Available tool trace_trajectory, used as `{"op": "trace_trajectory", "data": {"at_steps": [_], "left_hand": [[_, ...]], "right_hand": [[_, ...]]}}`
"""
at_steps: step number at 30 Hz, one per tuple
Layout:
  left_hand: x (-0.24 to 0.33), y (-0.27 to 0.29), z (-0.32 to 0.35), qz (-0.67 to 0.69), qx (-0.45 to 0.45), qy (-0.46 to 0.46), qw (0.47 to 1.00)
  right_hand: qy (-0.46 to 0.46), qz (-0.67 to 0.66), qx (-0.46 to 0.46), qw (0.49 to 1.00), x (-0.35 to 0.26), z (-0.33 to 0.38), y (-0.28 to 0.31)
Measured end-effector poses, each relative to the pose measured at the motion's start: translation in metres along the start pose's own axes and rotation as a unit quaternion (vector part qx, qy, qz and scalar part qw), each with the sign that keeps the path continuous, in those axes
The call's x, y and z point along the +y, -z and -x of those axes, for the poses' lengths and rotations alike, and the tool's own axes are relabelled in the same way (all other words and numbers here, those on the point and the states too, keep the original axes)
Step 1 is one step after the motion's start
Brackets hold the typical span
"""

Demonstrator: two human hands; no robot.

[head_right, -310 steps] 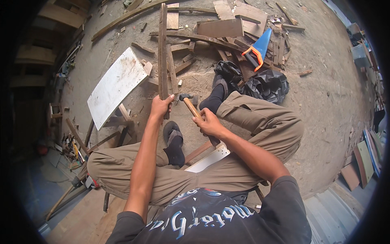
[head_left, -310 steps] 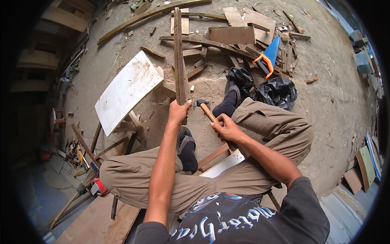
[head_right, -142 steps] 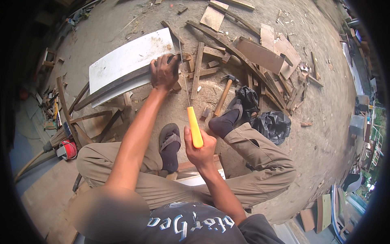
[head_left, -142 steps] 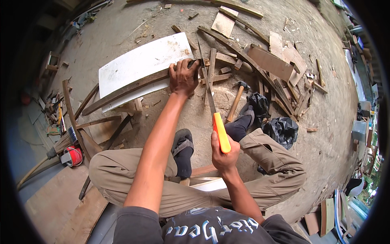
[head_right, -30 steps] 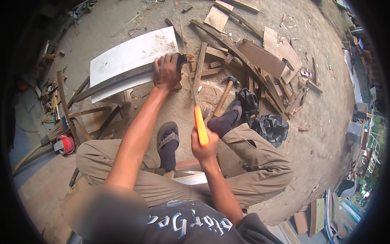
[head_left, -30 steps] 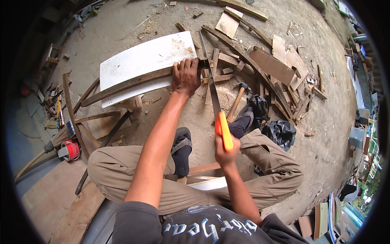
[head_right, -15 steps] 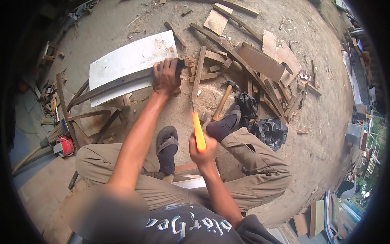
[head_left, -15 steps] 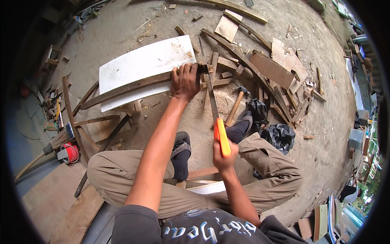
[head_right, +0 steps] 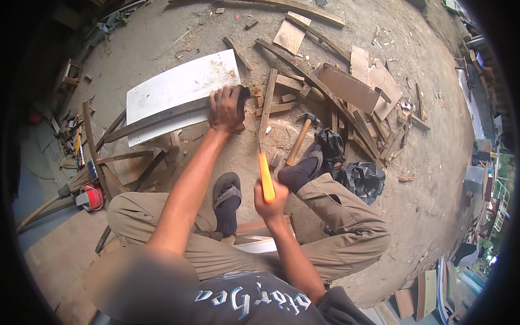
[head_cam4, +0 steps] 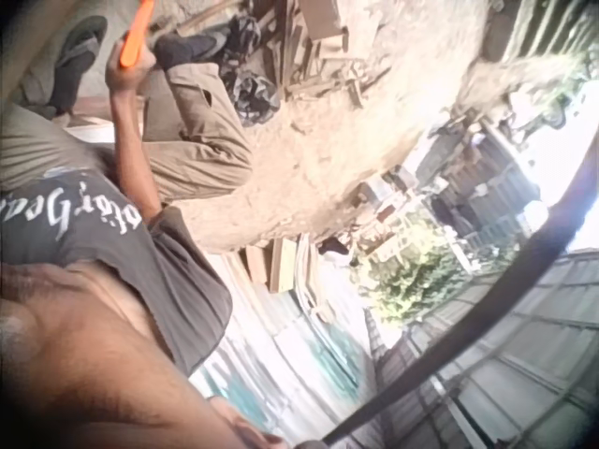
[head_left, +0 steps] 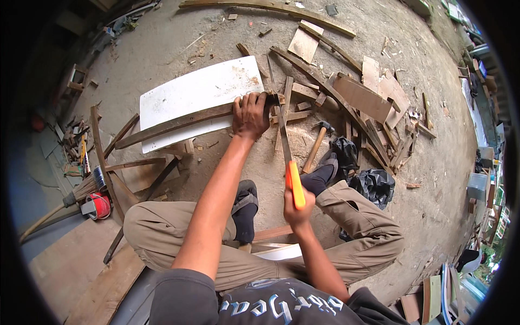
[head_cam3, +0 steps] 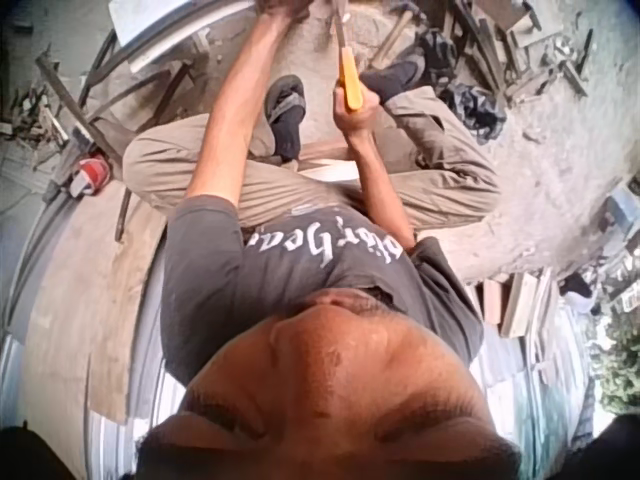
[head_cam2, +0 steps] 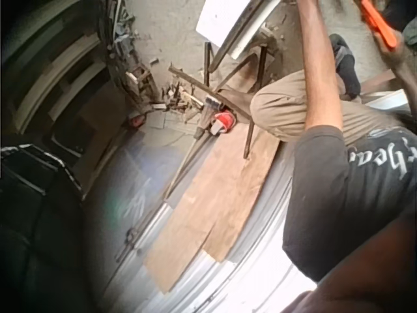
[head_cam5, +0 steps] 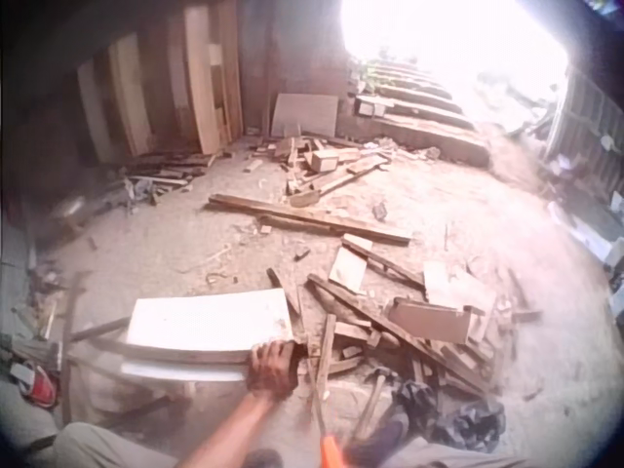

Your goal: The person sits on the ground and uses a hand saw to cut a wooden plank resting on a small white board. They then use a hammer to split the cut piece further and continue sawing another plank.

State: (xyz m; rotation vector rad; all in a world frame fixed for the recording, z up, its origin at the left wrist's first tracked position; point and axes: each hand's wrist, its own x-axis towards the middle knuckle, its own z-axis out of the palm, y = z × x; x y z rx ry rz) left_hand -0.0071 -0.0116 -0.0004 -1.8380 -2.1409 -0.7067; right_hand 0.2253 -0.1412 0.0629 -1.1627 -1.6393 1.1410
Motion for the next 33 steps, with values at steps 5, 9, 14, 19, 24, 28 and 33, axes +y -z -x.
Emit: {"op": "trace_trajectory", "data": {"at_steps": [5, 9, 14, 19, 24, 28, 33], "left_hand": [[-0.002, 0.0, 0.003, -0.015, 0.009, 0.002, 1.0], [0.004, 0.003, -0.003, 0.008, 0.019, 0.001, 1.0], [0.001, 0.0, -0.004, 0.004, 0.021, 0.006, 1.0], [0.001, 0.001, 0.002, -0.024, 0.028, -0.008, 0.999], [0.002, 0.002, -0.003, 0.014, 0.027, -0.012, 0.999], [0.006, 0.002, -0.005, 0.01, 0.01, -0.003, 1.0], [0.004, 0.0, 0.0, -0.023, 0.026, -0.014, 0.999]], "right_hand": [[0.048, 0.061, -0.011, 0.997, -0.003, 0.069, 0.038], [-0.063, -0.007, 0.005, 0.998, -0.028, -0.037, -0.002], [-0.04, -0.016, 0.009, 0.999, -0.015, -0.015, -0.004], [-0.008, 0.056, -0.042, 0.997, -0.026, 0.087, 0.05], [-0.045, 0.015, -0.003, 0.999, -0.033, -0.033, 0.001], [-0.018, -0.011, 0.019, 1.0, -0.022, -0.038, -0.012], [0.009, 0.052, -0.022, 0.998, -0.026, 0.083, 0.047]]}}
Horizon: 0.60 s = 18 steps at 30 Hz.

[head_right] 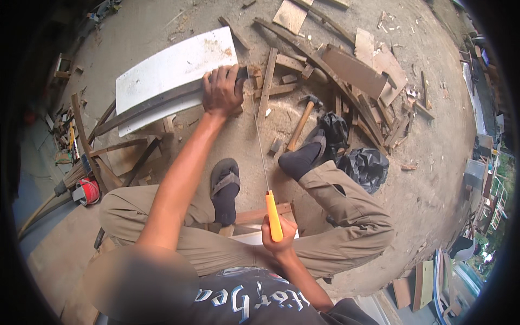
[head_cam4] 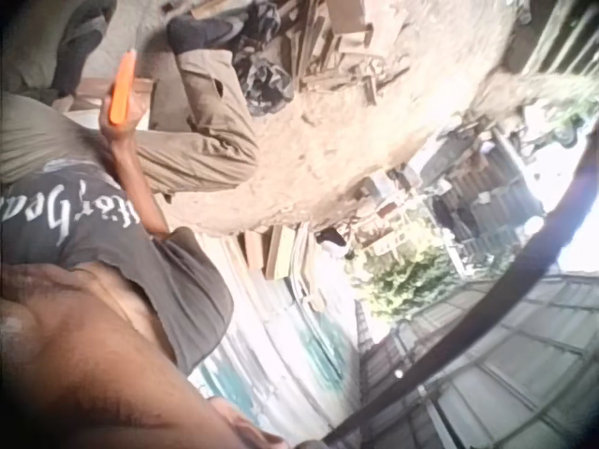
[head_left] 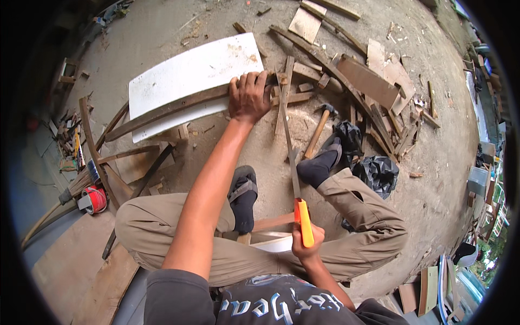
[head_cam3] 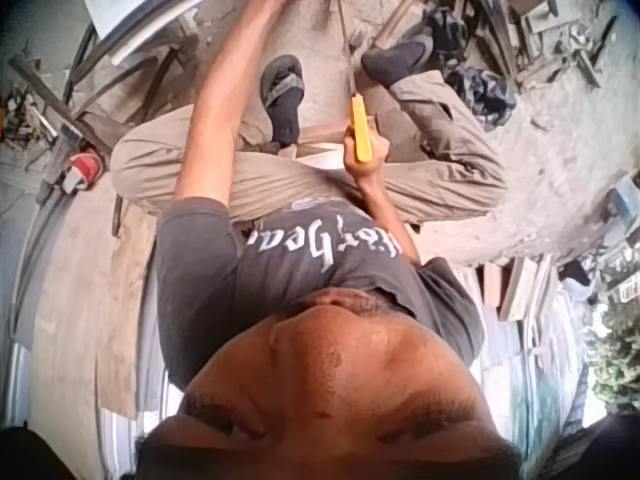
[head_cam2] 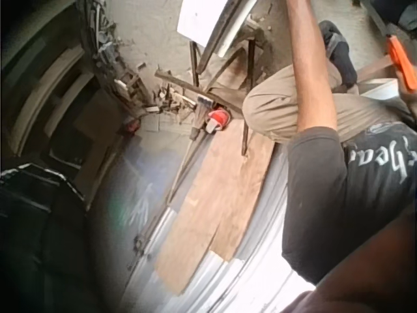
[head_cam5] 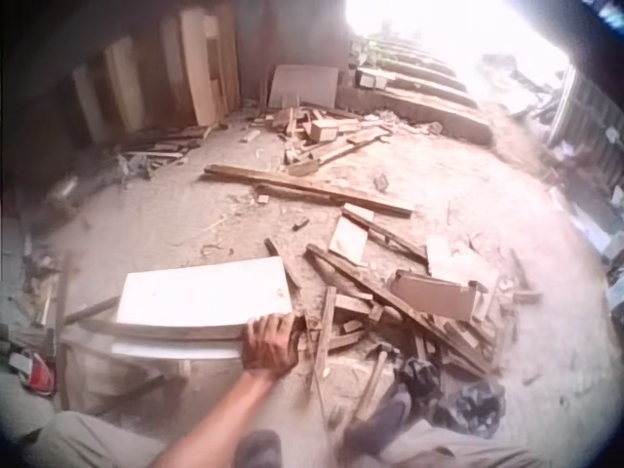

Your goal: The person sits on the ground and uses a hand saw to cut a wooden plank resting on a small white board. They then use a hammer to split the cut piece further and continue sawing another plank.

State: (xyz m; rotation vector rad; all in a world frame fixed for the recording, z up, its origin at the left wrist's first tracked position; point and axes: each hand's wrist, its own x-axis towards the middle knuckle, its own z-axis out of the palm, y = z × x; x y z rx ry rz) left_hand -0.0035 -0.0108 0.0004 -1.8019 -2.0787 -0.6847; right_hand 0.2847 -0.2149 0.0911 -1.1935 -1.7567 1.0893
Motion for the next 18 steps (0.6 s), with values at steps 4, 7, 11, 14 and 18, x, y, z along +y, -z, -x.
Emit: {"op": "trace_trajectory", "data": {"at_steps": [4, 7, 11, 14, 18], "left_hand": [[-0.007, -0.004, 0.001, 0.017, -0.008, 0.012, 1.0], [0.003, 0.002, -0.004, 0.038, -0.017, 0.006, 0.999], [-0.001, 0.001, -0.001, 0.006, -0.019, 0.009, 1.0], [-0.002, -0.002, 0.0, 0.011, -0.016, 0.001, 1.0], [-0.005, -0.003, 0.003, 0.0, -0.013, 0.005, 1.0]], "right_hand": [[-0.047, -0.026, 0.0, 0.999, -0.009, -0.064, -0.016], [-0.051, -0.049, 0.027, 0.997, -0.002, -0.137, -0.054], [-0.047, -0.052, 0.019, 0.997, 0.001, -0.094, -0.041], [-0.016, 0.011, -0.019, 1.0, 0.006, -0.005, -0.004], [-0.026, 0.0, -0.01, 1.0, -0.011, -0.034, -0.005]]}}
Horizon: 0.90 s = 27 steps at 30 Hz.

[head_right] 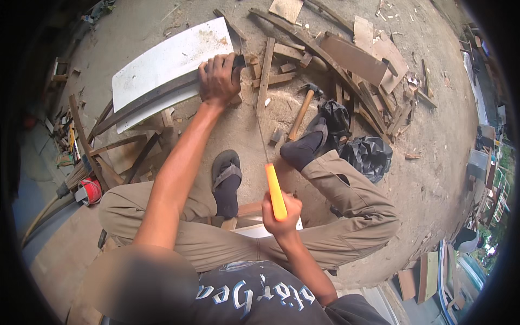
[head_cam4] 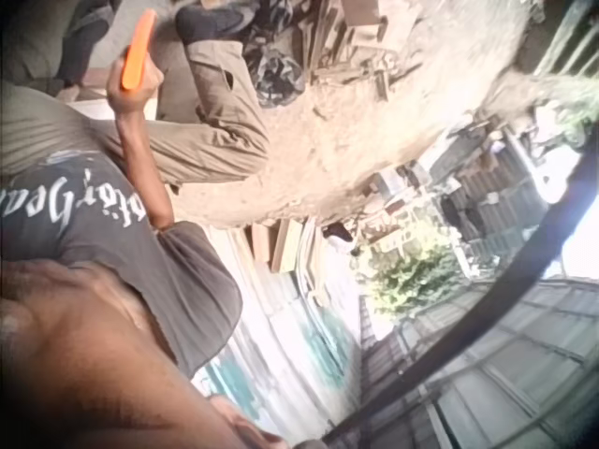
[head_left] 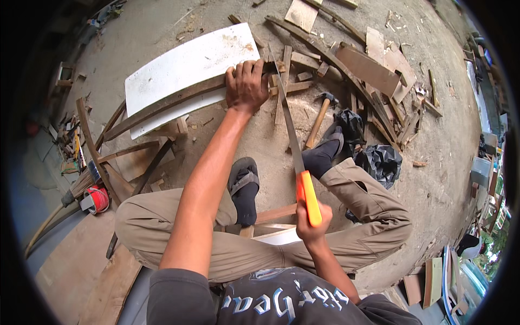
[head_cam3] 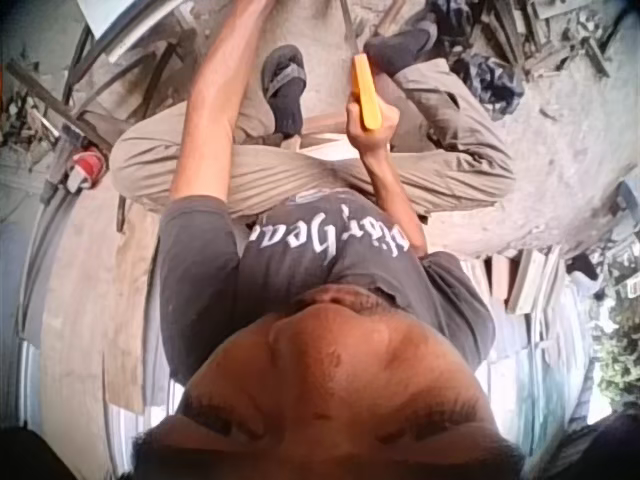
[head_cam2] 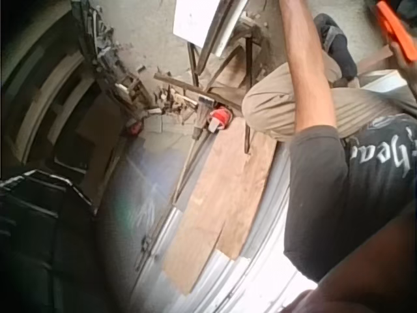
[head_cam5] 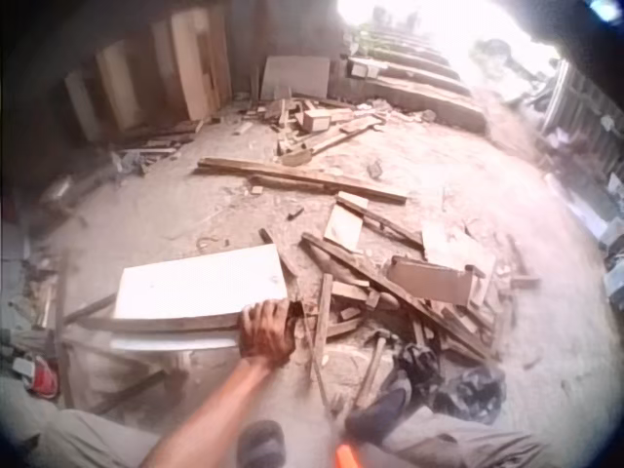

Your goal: The person sits on the ground and uses a hand saw to cut a wooden plank resting on a small white board. They then use a hammer to split the cut piece further and continue sawing another plank.

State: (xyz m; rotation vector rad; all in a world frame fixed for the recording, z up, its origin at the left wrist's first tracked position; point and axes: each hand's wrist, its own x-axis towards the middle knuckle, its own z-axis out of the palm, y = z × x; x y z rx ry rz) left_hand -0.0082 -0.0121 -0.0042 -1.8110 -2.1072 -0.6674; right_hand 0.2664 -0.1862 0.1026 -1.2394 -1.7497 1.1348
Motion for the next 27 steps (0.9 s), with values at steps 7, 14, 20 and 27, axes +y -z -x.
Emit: {"op": "trace_trajectory", "data": {"at_steps": [7, 14, 20, 27], "left_hand": [[0.002, 0.0, -0.004, 0.0, -0.013, -0.004, 1.0], [-0.001, 0.0, -0.002, -0.024, -0.013, 0.006, 1.0], [0.005, -0.008, -0.023, 0.007, 0.03, 0.029, 0.999], [0.002, -0.007, -0.002, -0.021, 0.007, 0.016, 1.0]], "right_hand": [[0.001, -0.035, 0.052, 0.998, 0.001, -0.102, -0.052], [-0.056, 0.012, -0.018, 0.998, -0.017, 0.015, 0.014], [-0.045, -0.054, 0.014, 0.997, -0.031, -0.056, -0.042], [-0.003, -0.049, 0.015, 0.999, 0.007, -0.012, 0.001]]}}
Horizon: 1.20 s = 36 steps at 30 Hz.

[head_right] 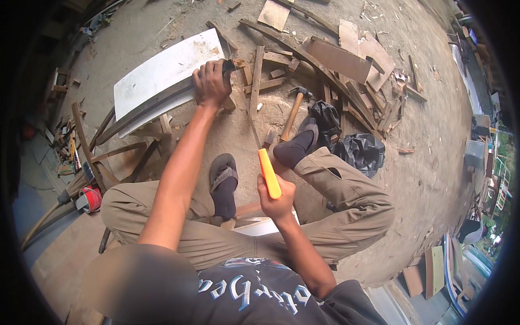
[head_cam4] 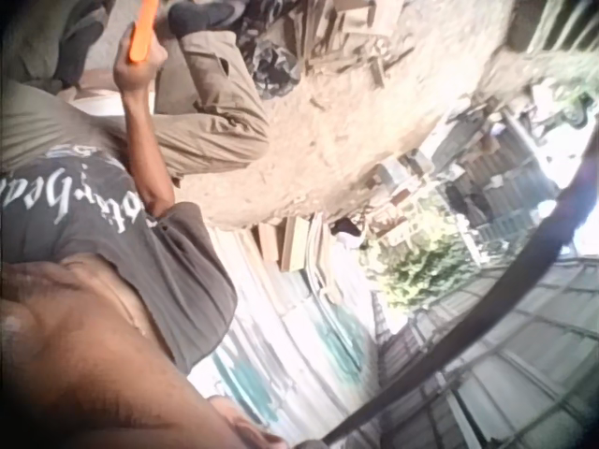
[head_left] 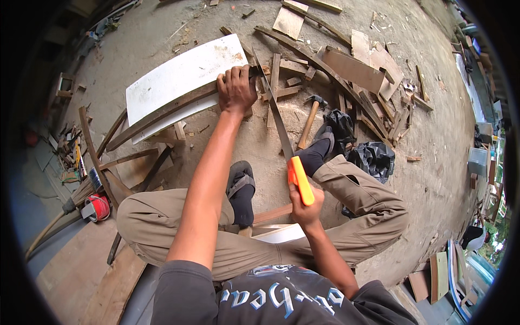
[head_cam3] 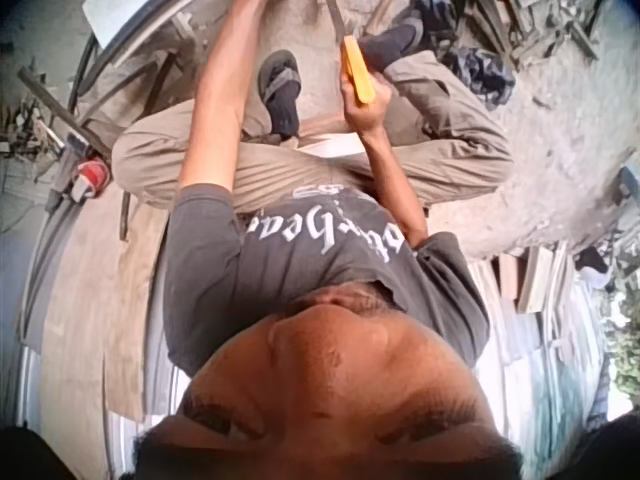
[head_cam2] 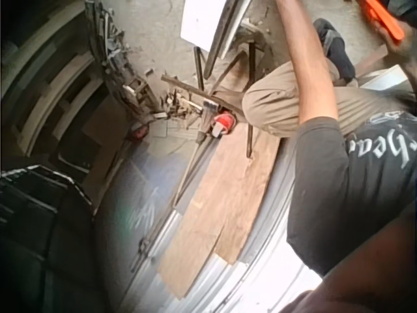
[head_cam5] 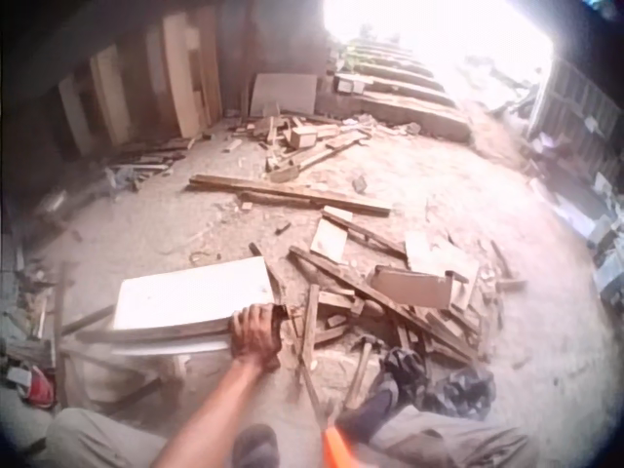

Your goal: The person sits on the ground and uses a hand saw to cut a wooden plank resting on a small white board. They then use a hammer to split the cut piece further and continue sawing another plank.

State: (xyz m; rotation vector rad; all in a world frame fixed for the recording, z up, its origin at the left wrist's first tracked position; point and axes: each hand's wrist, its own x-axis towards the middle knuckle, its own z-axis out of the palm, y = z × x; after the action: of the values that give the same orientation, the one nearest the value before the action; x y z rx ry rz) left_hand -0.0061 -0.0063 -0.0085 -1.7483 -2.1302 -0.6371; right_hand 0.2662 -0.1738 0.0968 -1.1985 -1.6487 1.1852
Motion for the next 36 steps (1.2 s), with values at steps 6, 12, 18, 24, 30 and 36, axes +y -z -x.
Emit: {"op": "trace_trajectory", "data": {"at_steps": [6, 12, 18, 24, 30, 36], "left_hand": [[0.001, 0.01, 0.005, 0.035, -0.025, 0.022, 0.999], [0.002, 0.026, 0.0, 0.054, -0.096, 0.009, 0.994], [0.0, 0.028, -0.013, 0.053, -0.063, 0.001, 0.997], [0.004, 0.008, -0.017, -0.007, 0.048, 0.058, 0.997], [0.009, 0.009, -0.021, 0.007, 0.045, 0.068, 0.997], [0.01, 0.009, -0.019, 0.031, 0.05, 0.105, 0.993]], "right_hand": [[0.035, -0.039, 0.028, 0.998, -0.011, 0.012, 0.011], [-0.005, -0.069, 0.034, 0.997, -0.007, -0.01, -0.012], [0.006, -0.068, 0.027, 0.997, -0.012, -0.023, -0.021], [-0.008, -0.06, 0.019, 0.998, -0.013, -0.026, -0.022], [-0.021, -0.069, 0.013, 0.997, -0.016, -0.052, -0.026], [-0.087, -0.075, -0.029, 0.993, -0.009, -0.029, -0.021]]}}
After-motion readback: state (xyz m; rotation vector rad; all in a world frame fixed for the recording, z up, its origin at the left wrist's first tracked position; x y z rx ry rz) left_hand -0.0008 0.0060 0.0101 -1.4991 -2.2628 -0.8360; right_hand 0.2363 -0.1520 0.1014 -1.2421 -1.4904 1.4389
